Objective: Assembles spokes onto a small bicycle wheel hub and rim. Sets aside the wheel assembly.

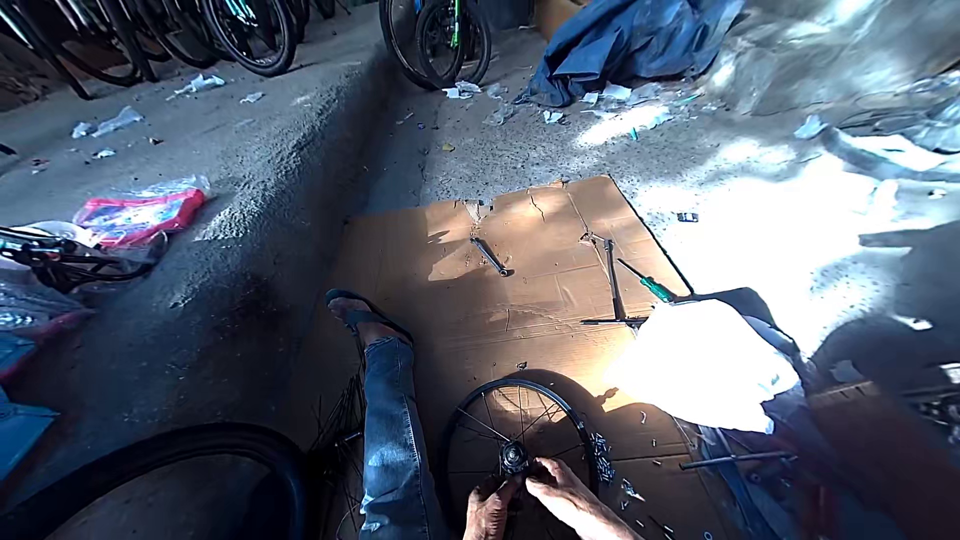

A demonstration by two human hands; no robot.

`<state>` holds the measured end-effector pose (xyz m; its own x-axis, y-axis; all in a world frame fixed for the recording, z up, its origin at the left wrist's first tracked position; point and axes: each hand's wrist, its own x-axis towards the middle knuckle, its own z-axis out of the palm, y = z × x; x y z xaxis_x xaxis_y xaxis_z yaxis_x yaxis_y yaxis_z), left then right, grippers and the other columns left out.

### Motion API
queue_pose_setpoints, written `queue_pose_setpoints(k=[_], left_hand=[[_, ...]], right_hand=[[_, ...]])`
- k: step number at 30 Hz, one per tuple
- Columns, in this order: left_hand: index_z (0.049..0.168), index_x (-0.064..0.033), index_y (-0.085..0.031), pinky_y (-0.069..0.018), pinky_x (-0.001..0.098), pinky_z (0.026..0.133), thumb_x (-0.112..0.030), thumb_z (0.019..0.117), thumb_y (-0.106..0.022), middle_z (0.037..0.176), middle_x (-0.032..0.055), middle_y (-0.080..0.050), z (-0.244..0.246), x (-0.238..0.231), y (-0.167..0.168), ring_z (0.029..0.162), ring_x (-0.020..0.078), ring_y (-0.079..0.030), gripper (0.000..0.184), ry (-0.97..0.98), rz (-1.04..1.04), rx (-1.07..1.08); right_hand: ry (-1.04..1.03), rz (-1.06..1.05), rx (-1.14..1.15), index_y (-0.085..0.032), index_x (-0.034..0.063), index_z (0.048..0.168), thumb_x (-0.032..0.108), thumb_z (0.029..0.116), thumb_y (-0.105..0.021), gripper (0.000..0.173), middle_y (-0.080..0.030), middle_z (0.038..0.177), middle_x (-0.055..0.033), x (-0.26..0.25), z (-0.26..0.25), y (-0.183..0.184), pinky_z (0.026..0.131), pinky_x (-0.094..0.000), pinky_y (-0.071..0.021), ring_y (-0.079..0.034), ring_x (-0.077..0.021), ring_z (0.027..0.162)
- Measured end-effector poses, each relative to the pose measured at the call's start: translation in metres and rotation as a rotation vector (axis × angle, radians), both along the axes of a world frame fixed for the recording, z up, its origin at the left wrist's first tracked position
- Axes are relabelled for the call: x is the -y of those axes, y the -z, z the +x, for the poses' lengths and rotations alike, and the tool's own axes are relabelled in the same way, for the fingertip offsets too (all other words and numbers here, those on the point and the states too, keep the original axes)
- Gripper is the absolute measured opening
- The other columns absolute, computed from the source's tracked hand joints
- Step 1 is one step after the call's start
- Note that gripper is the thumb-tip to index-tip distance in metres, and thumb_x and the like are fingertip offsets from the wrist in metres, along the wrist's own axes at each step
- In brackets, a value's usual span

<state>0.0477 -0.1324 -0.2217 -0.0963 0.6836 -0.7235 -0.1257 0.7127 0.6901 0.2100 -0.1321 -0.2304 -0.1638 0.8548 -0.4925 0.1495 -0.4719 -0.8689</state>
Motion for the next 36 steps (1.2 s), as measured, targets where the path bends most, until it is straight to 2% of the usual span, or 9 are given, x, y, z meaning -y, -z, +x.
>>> queue_pose_setpoints(k=[2,5,8,13,16,19,23,31,36], left_hand=[[0.103,0.0034,-0.069,-0.0564,0.0358,0.065,-0.012,0.0951,-0.072,0.084,0.0137,-0.071,0.005,-0.001,-0.001,0.070,0.0197,-0.066,0.018,0.001,-0.006,-0.009],[0.105,0.0047,-0.066,-0.0598,0.0406,0.065,-0.016,0.1018,-0.062,0.083,0.0167,-0.071,0.008,-0.004,-0.008,0.070,0.0246,-0.070,0.021,0.022,-0.039,-0.017],[0.103,0.0016,-0.067,-0.0548,0.0399,0.064,-0.021,0.0976,-0.065,0.079,0.0120,-0.065,-0.002,-0.007,-0.004,0.067,0.0213,-0.063,0.023,0.285,0.101,-0.308],[0.140,-0.0102,-0.060,-0.0449,0.0520,0.109,-0.036,0.0939,-0.065,0.139,0.0149,-0.061,0.000,-0.002,-0.036,0.131,0.0330,-0.056,0.054,0.686,0.237,-1.086],[0.119,-0.0089,-0.074,-0.0530,0.0543,0.093,-0.036,0.0933,-0.062,0.120,0.0162,-0.070,0.018,0.022,-0.036,0.115,0.0367,-0.065,0.039,0.632,0.512,-1.267],[0.118,-0.0067,-0.073,-0.0575,0.0513,0.091,-0.033,0.1043,-0.053,0.109,0.0130,-0.074,0.043,0.032,-0.043,0.102,0.0285,-0.072,0.036,0.620,0.252,-0.741],[0.120,0.0058,-0.065,-0.0627,0.0473,0.083,-0.023,0.1071,-0.057,0.103,0.0209,-0.074,0.062,0.031,-0.007,0.090,0.0295,-0.075,0.033,-0.068,0.051,0.023],[0.116,-0.0007,-0.060,-0.0581,0.0421,0.083,-0.020,0.1104,-0.044,0.098,0.0140,-0.068,0.060,0.020,0.004,0.089,0.0242,-0.068,0.026,-0.363,-0.030,0.368],[0.094,-0.0078,-0.055,-0.0547,0.0319,0.054,-0.023,0.1078,-0.026,0.073,0.0061,-0.062,0.048,0.025,0.003,0.059,0.0177,-0.062,0.035,-0.434,-0.056,0.652]], right_hand=[[-0.018,-0.048,0.020,-0.068,0.0051,0.123,0.027,0.0950,-0.064,0.036,-0.069,0.114,-0.0130,0.002,0.004,-0.008,0.094,-0.0418,-0.0534,-0.066,-0.0205,0.105],[-0.040,-0.105,0.117,-0.066,0.0065,0.108,0.032,0.0982,-0.060,0.028,-0.070,0.085,-0.0099,0.006,0.007,-0.008,0.066,-0.0388,-0.0600,-0.070,-0.0206,0.071],[-0.225,-0.080,0.333,-0.056,-0.0016,0.139,0.036,0.1034,-0.052,0.052,-0.060,0.138,-0.0233,0.010,0.024,-0.013,0.111,-0.0492,-0.0428,-0.058,-0.0319,0.130],[-0.270,0.118,0.440,-0.067,0.0023,0.123,0.032,0.1073,-0.042,0.041,-0.068,0.119,-0.0194,0.020,0.039,-0.002,0.102,-0.0518,-0.0470,-0.064,-0.0310,0.117],[-0.228,0.102,0.482,-0.067,0.0054,0.128,0.033,0.1090,-0.041,0.042,-0.069,0.123,-0.0173,0.024,0.039,-0.009,0.107,-0.0506,-0.0458,-0.064,-0.0294,0.120],[-0.221,0.122,0.477,-0.067,0.0090,0.126,0.031,0.1087,-0.043,0.038,-0.070,0.120,-0.0147,0.021,0.041,-0.001,0.105,-0.0498,-0.0473,-0.065,-0.0276,0.117],[-0.195,0.240,0.476,-0.068,0.0063,0.126,0.017,0.1040,-0.049,0.031,-0.072,0.118,-0.0157,0.021,0.037,-0.002,0.102,-0.0497,-0.0505,-0.068,-0.0291,0.113],[-0.191,0.353,0.686,-0.074,0.0161,0.119,0.029,0.1041,-0.047,0.033,-0.076,0.107,-0.0079,0.018,0.036,-0.001,0.091,-0.0500,-0.0557,-0.073,-0.0256,0.102],[-0.211,0.404,0.911,-0.072,0.0173,0.114,0.031,0.1046,-0.045,0.032,-0.072,0.109,-0.0078,0.010,0.034,-0.007,0.087,-0.0437,-0.0573,-0.070,-0.0255,0.104]])
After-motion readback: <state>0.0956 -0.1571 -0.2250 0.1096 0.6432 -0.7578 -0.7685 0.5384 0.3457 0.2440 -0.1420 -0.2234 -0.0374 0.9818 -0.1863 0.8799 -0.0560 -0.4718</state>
